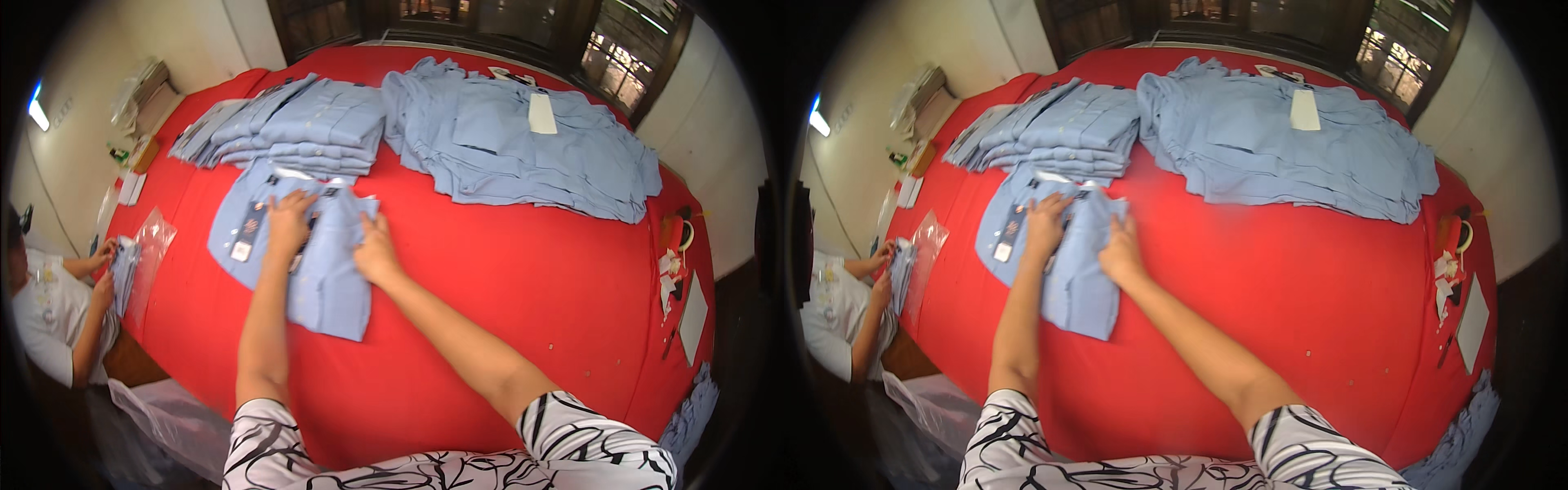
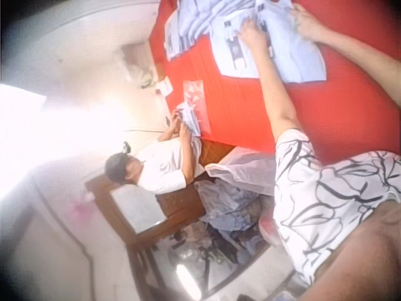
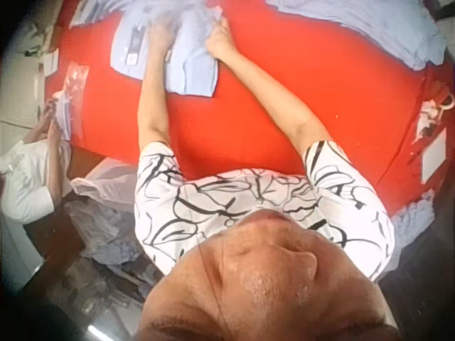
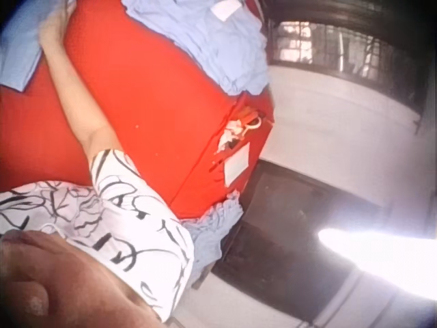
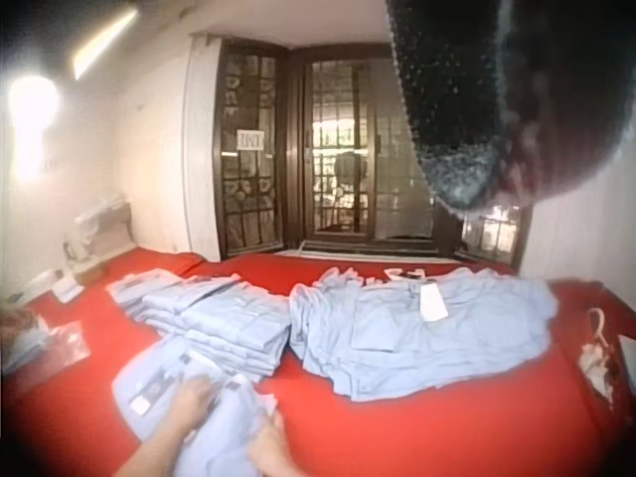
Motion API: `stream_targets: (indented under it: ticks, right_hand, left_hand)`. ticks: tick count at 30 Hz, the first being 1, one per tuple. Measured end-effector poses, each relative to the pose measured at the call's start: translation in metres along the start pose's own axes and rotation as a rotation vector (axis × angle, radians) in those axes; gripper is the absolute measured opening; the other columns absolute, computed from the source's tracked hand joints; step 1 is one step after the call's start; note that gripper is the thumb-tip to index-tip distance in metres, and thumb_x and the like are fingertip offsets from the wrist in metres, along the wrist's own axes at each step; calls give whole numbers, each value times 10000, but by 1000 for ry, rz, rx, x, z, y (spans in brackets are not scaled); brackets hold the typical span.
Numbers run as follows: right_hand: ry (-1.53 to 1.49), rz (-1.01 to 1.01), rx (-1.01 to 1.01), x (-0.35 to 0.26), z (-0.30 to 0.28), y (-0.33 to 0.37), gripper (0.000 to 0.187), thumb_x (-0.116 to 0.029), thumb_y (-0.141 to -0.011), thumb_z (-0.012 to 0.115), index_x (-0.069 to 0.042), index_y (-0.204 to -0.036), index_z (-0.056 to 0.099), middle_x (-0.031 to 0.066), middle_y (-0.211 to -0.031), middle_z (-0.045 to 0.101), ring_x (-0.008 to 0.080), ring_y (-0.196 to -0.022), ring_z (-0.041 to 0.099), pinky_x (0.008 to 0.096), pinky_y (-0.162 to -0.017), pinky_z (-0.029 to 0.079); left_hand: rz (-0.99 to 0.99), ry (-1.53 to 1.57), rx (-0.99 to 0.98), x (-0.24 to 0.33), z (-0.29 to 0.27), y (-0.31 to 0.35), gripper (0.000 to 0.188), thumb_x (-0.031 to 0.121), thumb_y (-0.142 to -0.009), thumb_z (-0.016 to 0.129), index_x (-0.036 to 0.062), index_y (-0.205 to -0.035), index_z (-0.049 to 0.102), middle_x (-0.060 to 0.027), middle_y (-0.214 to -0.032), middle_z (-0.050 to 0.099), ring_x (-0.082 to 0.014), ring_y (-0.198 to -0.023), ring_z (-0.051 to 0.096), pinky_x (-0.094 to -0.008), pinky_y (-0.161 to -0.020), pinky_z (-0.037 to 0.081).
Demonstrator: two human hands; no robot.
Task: The person folds several blue shirts on a red table using a cardboard guide, placing each folded shirt into a stack and starting on a new one.
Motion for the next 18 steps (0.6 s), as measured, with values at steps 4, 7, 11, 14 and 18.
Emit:
stream_targets:
  ticks: [4, 7, 11, 14, 18]
  right_hand:
    - [2, -21, -12, -25, 24, -17, 657, -4, -806, 548, 46, -1440, 381, 269, -1516, 253, 405, -1396, 317, 373, -1154, 310]
    - [21, -37, 58, 4, -10, -12, 670, 16, -789, 581, 18, -1436, 406, 249, -1502, 300, 390, -1371, 363, 359, -1136, 335]
    - [-11, 21, 59, 17, -27, 14, 669, -23, -816, 627, 1, -1444, 401, 234, -1523, 289, 377, -1385, 358, 357, -1129, 341]
    - [-21, -16, 102, 18, -35, 13, 654, -37, -834, 636, -12, -1445, 406, 236, -1529, 287, 377, -1392, 351, 370, -1129, 342]
    - [-44, -27, 193, 25, -44, 15, 657, -35, -824, 645, -26, -1442, 421, 234, -1526, 299, 384, -1398, 342, 367, -1130, 335]
  left_hand:
    - [-139, 21, 25, -80, -14, 9, 282, 114, -917, 567, 163, -1166, 692, -107, -1230, 649, -269, -1190, 578, -598, -1083, 307]
    - [-120, 17, 49, -57, -6, 5, 306, 87, -924, 542, 198, -1164, 696, -77, -1222, 657, -254, -1194, 573, -613, -1094, 276]
    - [-68, -30, 19, -25, -6, -6, 310, 94, -910, 558, 222, -1147, 711, -37, -1233, 659, -268, -1244, 525, -648, -1100, 230]
    - [11, -48, 18, -9, -7, -9, 321, 100, -907, 558, 226, -1163, 705, -41, -1262, 646, -294, -1264, 503, -621, -1112, 230]
    - [45, -44, 45, -4, -2, -8, 365, 102, -913, 539, 197, -1249, 647, -55, -1310, 617, -307, -1262, 500, -570, -1116, 270]
Point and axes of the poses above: each hand's wrist, its own y-axis away from the middle knuckle, its own z-axis out of the palm, x = y × z, the point moved 8 cm from there along -y, towards the middle knuckle
